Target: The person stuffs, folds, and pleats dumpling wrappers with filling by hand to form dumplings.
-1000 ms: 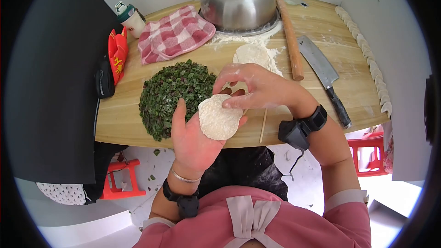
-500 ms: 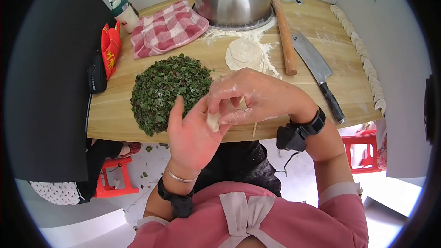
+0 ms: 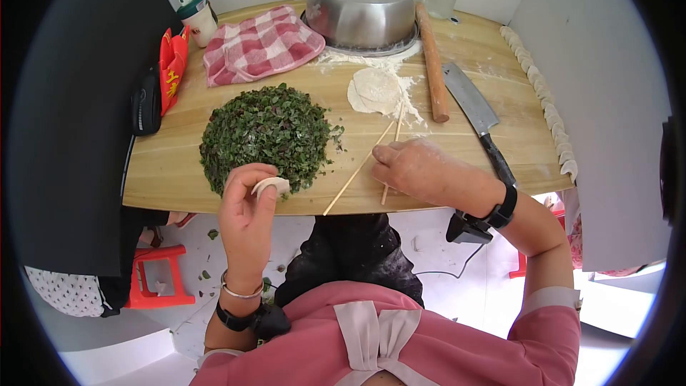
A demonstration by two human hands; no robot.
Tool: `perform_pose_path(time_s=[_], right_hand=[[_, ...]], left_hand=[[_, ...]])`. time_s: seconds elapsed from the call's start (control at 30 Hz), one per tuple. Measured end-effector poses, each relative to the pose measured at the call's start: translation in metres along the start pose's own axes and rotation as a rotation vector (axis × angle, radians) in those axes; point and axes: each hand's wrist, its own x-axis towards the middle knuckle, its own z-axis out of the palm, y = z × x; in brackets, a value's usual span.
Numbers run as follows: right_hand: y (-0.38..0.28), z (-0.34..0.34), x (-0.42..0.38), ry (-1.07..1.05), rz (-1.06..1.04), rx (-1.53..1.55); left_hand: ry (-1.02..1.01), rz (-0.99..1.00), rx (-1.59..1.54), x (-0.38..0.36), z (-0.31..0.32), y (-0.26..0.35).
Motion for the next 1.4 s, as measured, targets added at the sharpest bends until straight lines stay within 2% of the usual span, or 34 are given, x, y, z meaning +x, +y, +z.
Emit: perform_pose_path(time_s=[0.03,0.1,0.17,0.23,0.33,0.4,0.57,0.63,0.67,0.73,0.8,0.83,0.9,0.93,0.97,1.0,1.03,1.1,1.2,1.23,1.3,1.33,1.4], right_hand=[[-0.002,0.001,0.001,0.029,-0.075,-0.016],[-0.005,-0.003,0.005,0.011,-0.081,-0.01],[-0.008,-0.007,0.011,-0.006,-0.097,-0.008],[-0.012,-0.004,0.017,0.05,-0.008,-0.062],[-0.012,-0.005,0.028,0.053,-0.057,-0.061],[-0.011,-0.001,0.034,0.044,-0.09,-0.105],[-0.005,-0.002,0.04,0.06,-0.14,-0.186],[-0.002,-0.019,0.035,0.242,-0.09,-0.129],[0.0,-0.031,0.032,0.24,-0.102,-0.132],[0.004,-0.053,0.024,0.574,0.012,-0.04],[0.018,-0.053,0.028,0.926,0.062,0.052],[0.021,-0.055,0.027,0.925,0.061,0.051],[0.021,-0.068,0.03,0.878,0.448,0.77],[0.025,-0.07,0.039,0.884,0.442,0.916],[0.029,-0.067,0.049,0.887,0.439,0.92],[0.033,-0.061,0.06,0.874,0.4,1.064],[0.034,-0.057,0.069,0.86,0.357,1.208],[0.03,-0.051,0.082,0.831,0.362,1.209],[0.037,-0.03,0.093,0.604,0.305,1.265],[0.038,-0.022,0.096,0.608,0.302,1.272],[0.033,-0.013,0.1,0.554,0.134,1.133],[0.031,-0.013,0.093,0.472,0.17,1.175],[0.033,-0.015,0.086,0.49,0.226,1.235]], left_hand=[[-0.007,0.197,0.271,-0.001,-0.005,-0.003],[0.055,0.225,0.327,-0.006,-0.004,0.003],[0.076,0.286,0.589,-0.014,-0.008,0.009],[0.098,0.275,0.599,-0.022,-0.012,0.012],[0.063,0.294,0.684,-0.03,-0.025,0.01],[0.011,0.233,0.728,-0.035,-0.033,0.005],[0.123,0.241,0.718,-0.041,-0.042,0.004],[0.181,0.237,0.705,-0.042,-0.048,0.002],[0.168,0.266,0.706,-0.042,-0.054,-0.001],[0.158,0.291,0.709,-0.045,-0.057,-0.008],[0.24,0.025,0.24,-0.048,-0.053,-0.015],[0.241,0.026,0.239,-0.048,-0.054,-0.019],[0.254,-0.216,-0.096,-0.046,-0.054,-0.023],[0.254,-0.213,-0.093,-0.044,-0.053,-0.021],[0.217,-0.353,-0.335,-0.039,-0.047,-0.012],[0.175,-0.492,-0.576,-0.034,-0.043,-0.006],[0.176,-0.489,-0.567,-0.03,-0.043,-0.005],[0.048,-0.637,-0.776,-0.021,-0.043,-0.003],[0.046,-0.638,-0.922,-0.011,-0.039,0.012],[0.047,-0.631,-1.017,-0.006,-0.038,0.016],[0.074,-0.64,-1.102,0.002,-0.033,0.029],[0.099,-0.65,-1.194,0.006,-0.031,0.031],[0.122,-0.621,-1.129,0.012,-0.025,0.028]])
